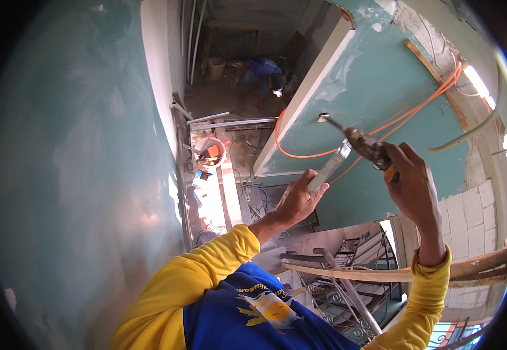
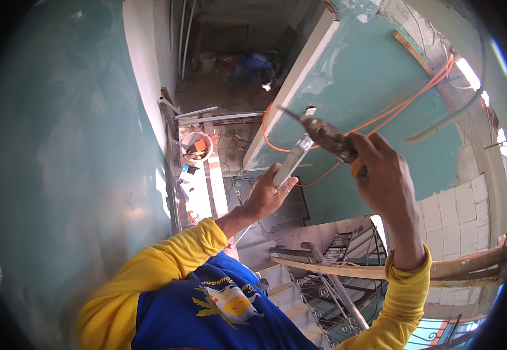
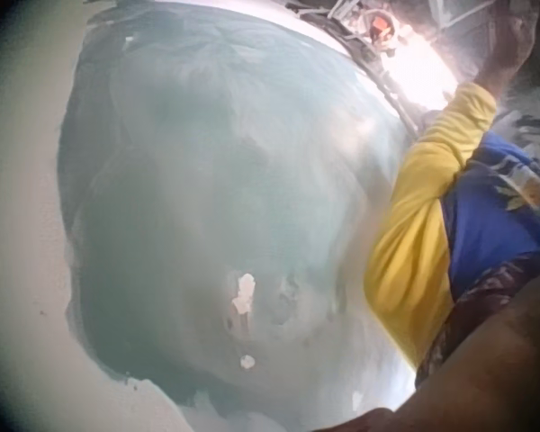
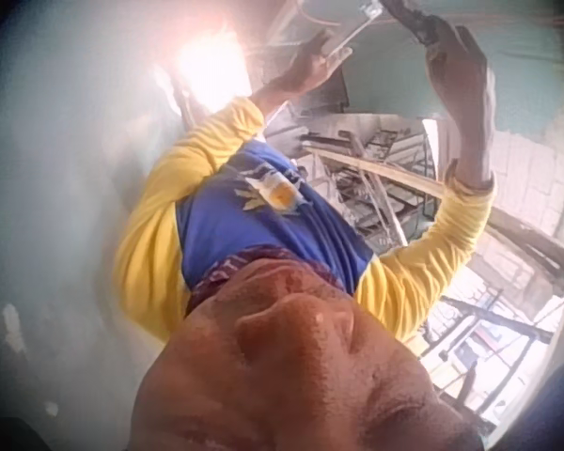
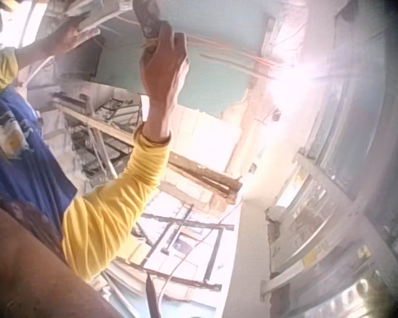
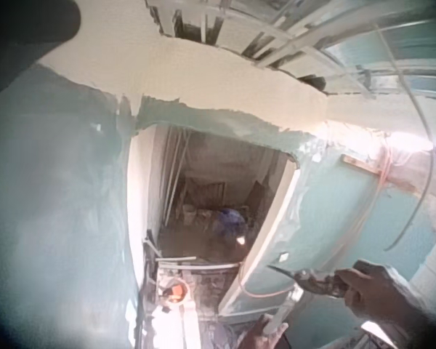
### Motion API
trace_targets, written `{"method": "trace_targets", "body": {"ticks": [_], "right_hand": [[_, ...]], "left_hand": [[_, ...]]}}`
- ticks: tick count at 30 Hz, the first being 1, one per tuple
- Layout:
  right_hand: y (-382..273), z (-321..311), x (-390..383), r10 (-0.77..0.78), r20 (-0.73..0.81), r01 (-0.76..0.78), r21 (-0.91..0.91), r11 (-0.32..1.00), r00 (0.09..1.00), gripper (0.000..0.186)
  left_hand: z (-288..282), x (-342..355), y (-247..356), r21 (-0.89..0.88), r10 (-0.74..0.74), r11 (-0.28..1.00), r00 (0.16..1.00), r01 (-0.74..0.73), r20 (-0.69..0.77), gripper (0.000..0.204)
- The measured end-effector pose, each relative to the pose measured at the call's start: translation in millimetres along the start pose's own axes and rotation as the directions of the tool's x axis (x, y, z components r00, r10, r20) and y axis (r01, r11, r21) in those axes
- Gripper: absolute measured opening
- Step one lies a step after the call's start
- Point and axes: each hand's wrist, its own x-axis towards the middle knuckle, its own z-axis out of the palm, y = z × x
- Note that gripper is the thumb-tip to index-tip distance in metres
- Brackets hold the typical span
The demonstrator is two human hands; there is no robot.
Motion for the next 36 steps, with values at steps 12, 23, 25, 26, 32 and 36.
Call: {"method": "trace_targets", "body": {"ticks": [12, 23, 25, 26, 32, 36], "right_hand": [[45.9, 134.3, -87.3, 0.494, -0.04, -0.388, 0.567, 0.727, 0.868, 0.033], [-8.6, 423.2, -309.5, 0.526, 0.64, -0.715, 0.694, -0.083, 0.56, 0.034], [-16.7, 427.2, -334.9, 0.527, 0.649, -0.729, 0.68, -0.077, 0.55, 0.038], [-20.9, 430.6, -344.0, 0.522, 0.656, -0.738, 0.671, -0.072, 0.546, 0.04], [-26.8, 437.4, -386.8, 0.423, 0.714, -0.701, 0.678, -0.222, 0.557, 0.039], [-34.6, 393.7, -335.4, 0.275, 0.759, -0.718, 0.65, -0.251, 0.591, 0.035]], "left_hand": [[-55.5, 46.8, -7.6, -0.381, -0.158, 0.899, 0.971, 0.217, 0.18, 0.052], [-137.9, 122.6, 24.4, -0.564, -0.183, 0.8, 0.978, 0.205, 0.095, 0.065], [-143.5, 138.7, 15.3, -0.604, -0.228, 0.765, 0.971, 0.225, 0.074, 0.064], [-152.4, 146.0, 10.0, -0.634, -0.267, 0.732, 0.961, 0.251, 0.072, 0.064], [-183.3, 207.2, -46.9, -0.694, -0.422, 0.645, 0.906, 0.32, 0.025, 0.06], [-207.2, 255.2, -97.7, -0.626, -0.513, 0.676, 0.858, 0.389, -0.021, 0.064]]}}
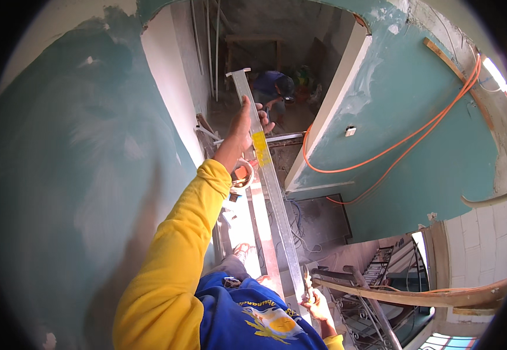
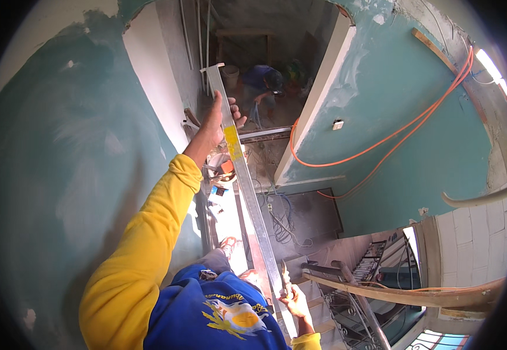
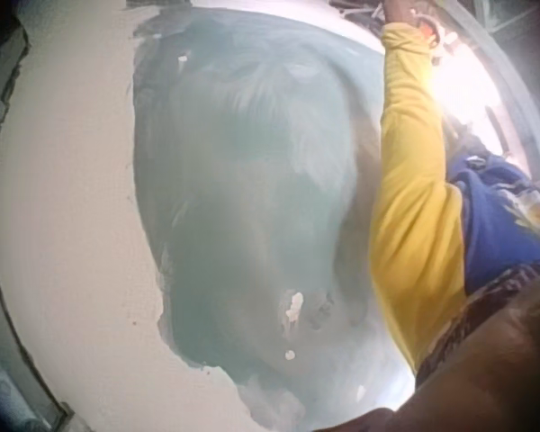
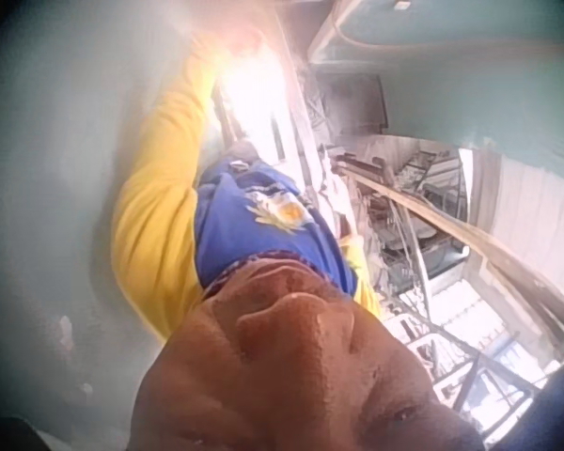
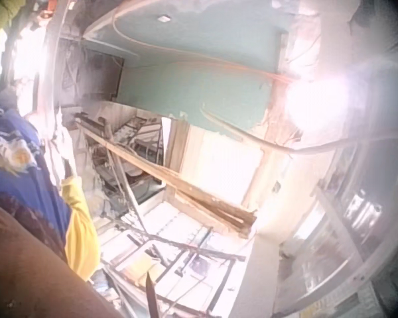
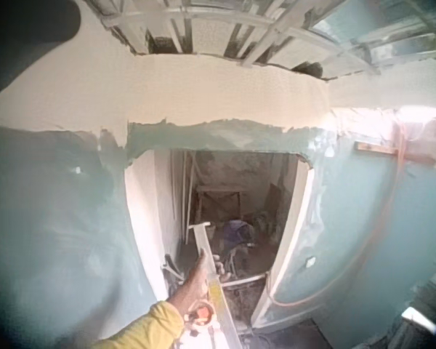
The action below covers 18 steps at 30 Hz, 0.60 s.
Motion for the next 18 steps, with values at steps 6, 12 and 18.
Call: {"method": "trace_targets", "body": {"ticks": [6, 12, 18], "right_hand": [[-142.8, 52.6, 75.2, -0.029, 0.209, 0.061, -0.148, 0.987, 0.977, 0.034], [-258.2, 98.8, 203.5, -0.151, 0.229, 0.185, -0.135, 0.973, 0.962, 0.033], [-312.3, 140.2, 325.4, -0.23, 0.261, 0.253, -0.058, 0.966, 0.938, 0.029]], "left_hand": [[-103.8, -8.0, -88.5, 0.297, -0.222, 0.92, 0.964, 0.256, -0.143, 0.093], [-114.8, -227.3, -222.8, 0.432, -0.749, 0.577, 0.66, 0.693, -0.058, 0.091], [-48.7, -273.5, -227.4, 0.668, -0.818, 0.562, 0.45, 0.489, 0.359, 0.068]]}}
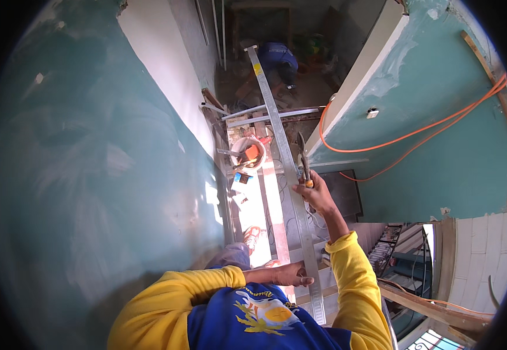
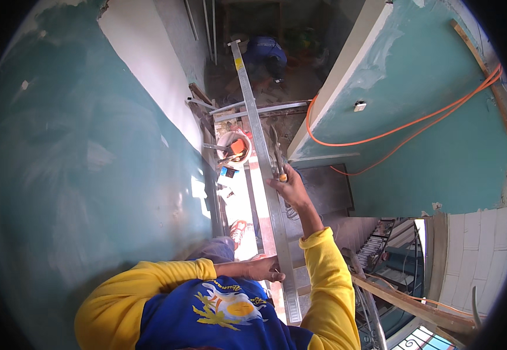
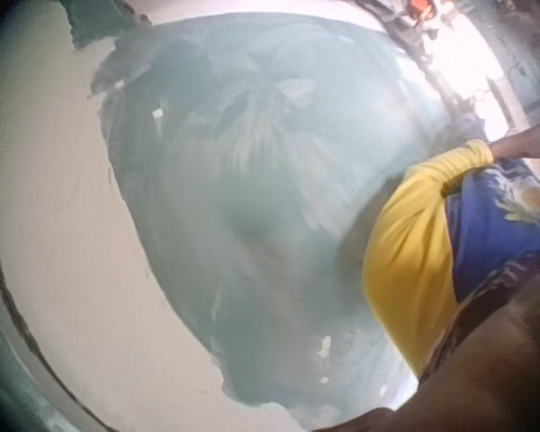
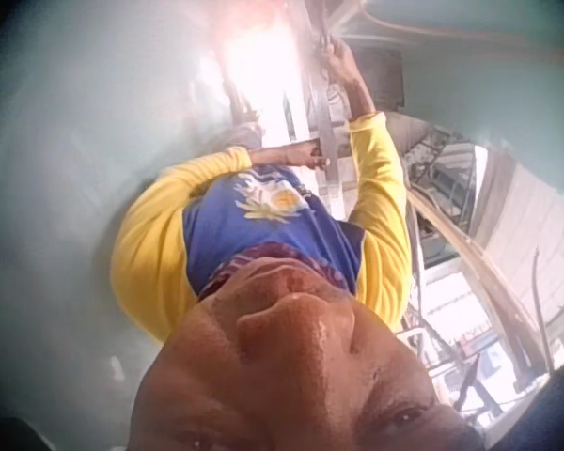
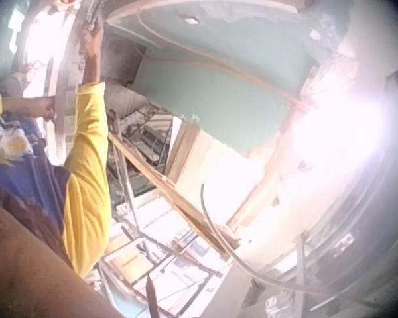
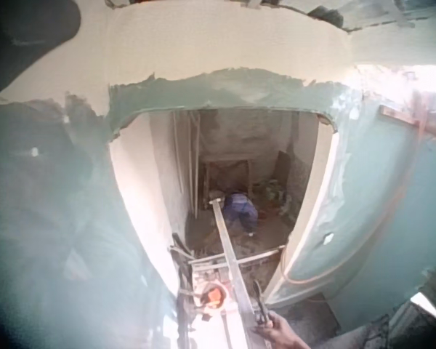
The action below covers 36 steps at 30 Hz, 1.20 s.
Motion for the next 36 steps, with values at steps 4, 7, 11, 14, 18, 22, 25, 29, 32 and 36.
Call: {"method": "trace_targets", "body": {"ticks": [4, 7, 11, 14, 18, 22, 25, 29, 32, 36], "right_hand": [[-21.5, 18.2, 57.9, -0.005, -0.055, 0.002, -0.06, 0.998, 0.998, 0.025], [-47.7, 26.1, 84.6, -0.051, -0.064, 0.044, -0.095, 0.994, 0.997, 0.022], [-53.8, 8.9, 82.7, -0.065, -0.102, 0.069, 0.042, 0.997, 0.993, 0.028], [-59.3, -18.5, 28.6, -0.029, -0.143, 0.065, 0.253, 0.965, 0.989, 0.056], [-38.4, -12.0, -71.0, 0.099, -0.162, -0.041, 0.324, 0.945, 0.982, 0.059], [-3.1, 13.0, -176.0, 0.207, -0.19, -0.171, 0.191, 0.967, 0.96, 0.056], [-14.7, 37.3, -233.4, 0.302, -0.087, -0.293, 0.099, 0.951, 0.949, 0.058], [-25.6, 51.4, -274.8, 0.333, -0.014, -0.333, -0.073, 0.94, 0.943, 0.045], [-36.3, 62.0, -286.4, 0.282, -0.04, -0.285, -0.119, 0.951, 0.958, 0.04], [-36.3, 63.7, -296.5, 0.308, -0.056, -0.311, -0.061, 0.948, 0.95, 0.037]], "left_hand": [[12.8, -16.1, 33.9, -0.533, -0.04, 0.837, 0.959, -0.12, -0.28, 0.059], [6.9, -17.1, 68.1, -0.67, -0.052, 0.676, 0.887, -0.308, -0.459, 0.043], [-25.6, -9.3, 105.5, -0.413, -0.029, 0.776, 0.628, -0.476, -0.778, 0.03], [-77.7, -0.8, 113.6, -0.449, 0.014, 0.7, 0.639, -0.556, -0.769, 0.028], [-131.3, -9.0, 132.3, -0.374, 0.074, 0.716, 0.597, -0.59, -0.799, 0.029], [-150.5, -17.9, 175.6, -0.374, 0.144, 0.683, 0.618, -0.627, -0.773, 0.028], [-160.8, -23.5, 200.2, -0.335, 0.214, 0.669, 0.604, -0.663, -0.768, 0.029], [-162.1, -9.0, 226.7, -0.306, 0.289, 0.649, 0.598, -0.697, -0.748, 0.031], [-150.7, -4.3, 238.9, -0.315, 0.306, 0.624, 0.595, -0.715, -0.743, 0.034], [-129.1, -1.9, 248.8, -0.286, 0.316, 0.63, 0.575, -0.722, -0.755, 0.037]]}}
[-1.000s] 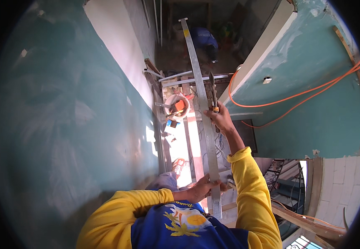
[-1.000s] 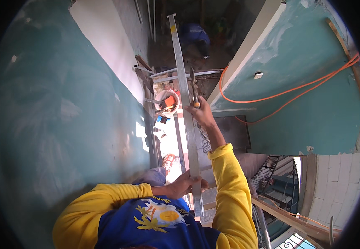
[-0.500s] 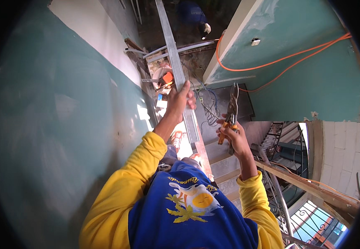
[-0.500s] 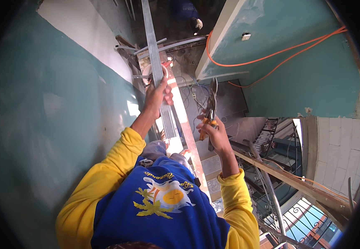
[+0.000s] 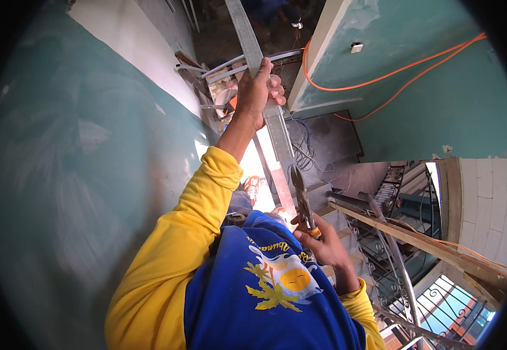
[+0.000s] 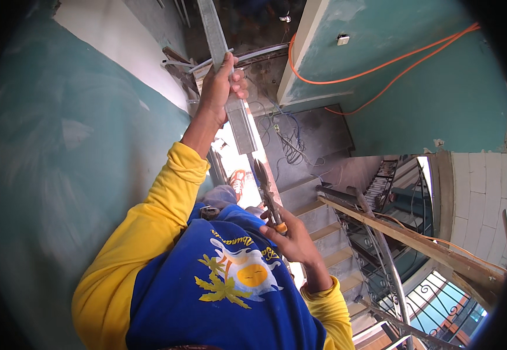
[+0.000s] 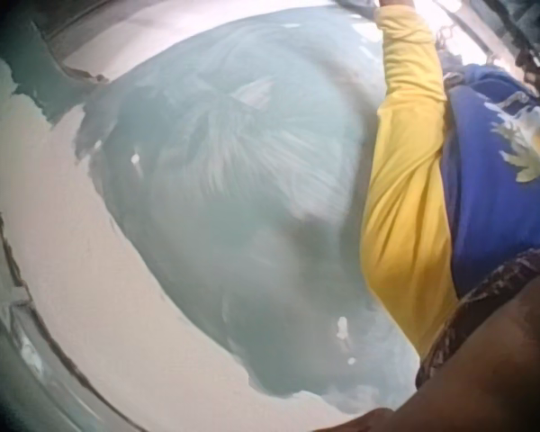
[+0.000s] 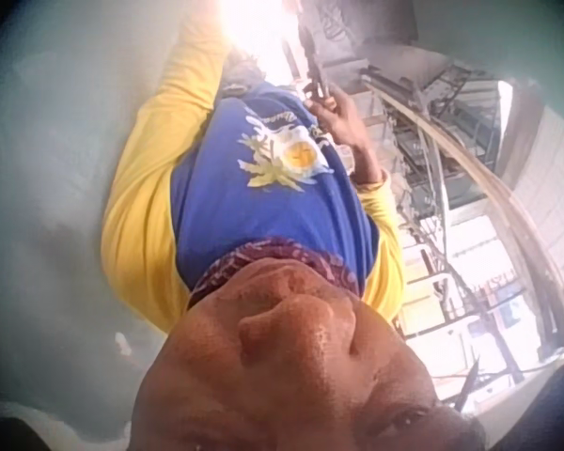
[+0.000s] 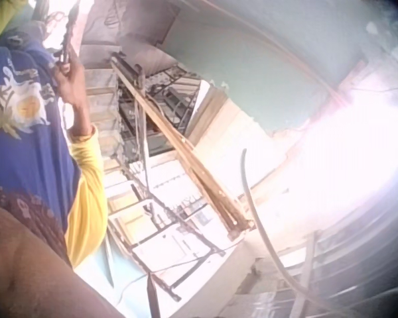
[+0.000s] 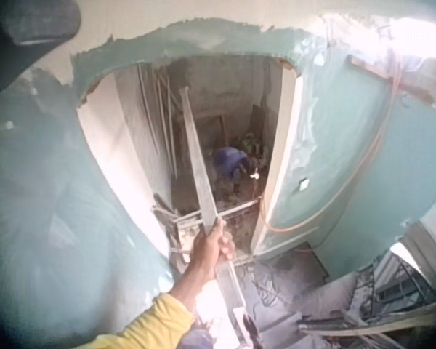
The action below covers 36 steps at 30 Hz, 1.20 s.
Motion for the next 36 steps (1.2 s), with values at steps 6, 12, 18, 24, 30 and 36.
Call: {"method": "trace_targets", "body": {"ticks": [6, 12, 18, 24, 30, 36], "right_hand": [[-6.2, 0.5, -7.0, -0.025, -0.014, 0.024, -0.041, 0.999, 1.0, 0.036], [-11.5, -2.2, -9.8, -0.013, 0.0, 0.013, -0.022, 1.0, 1.0, 0.045], [-17.7, -1.4, -10.7, -0.027, -0.025, 0.027, -0.014, 1.0, 0.999, 0.035], [-23.2, -6.9, -8.7, 0.008, -0.027, -0.009, -0.029, 1.0, 1.0, 0.045], [-25.8, -6.5, -5.4, -0.009, -0.062, 0.004, -0.068, 0.998, 0.998, 0.032], [-25.2, -7.6, -3.7, -0.026, -0.064, 0.022, -0.071, 0.997, 0.998, 0.029]], "left_hand": [[9.6, -9.9, 0.0, 0.018, 0.022, 1.0, 1.0, -0.022, 0.015, 0.039], [14.5, -18.0, -2.6, 0.032, 0.027, 0.999, 0.999, -0.028, 0.023, 0.039], [19.3, -23.9, -6.0, 0.057, 0.034, 0.998, 0.999, -0.032, -0.027, 0.041], [23.9, -24.6, -5.7, 0.061, 0.048, 0.997, 0.998, -0.045, -0.038, 0.04], [26.9, -26.1, -4.0, 0.083, 0.08, 0.994, 0.996, -0.076, -0.048, 0.038], [28.0, -25.9, -2.5, 0.095, 0.091, 0.992, 0.994, -0.086, -0.059, 0.036]]}}
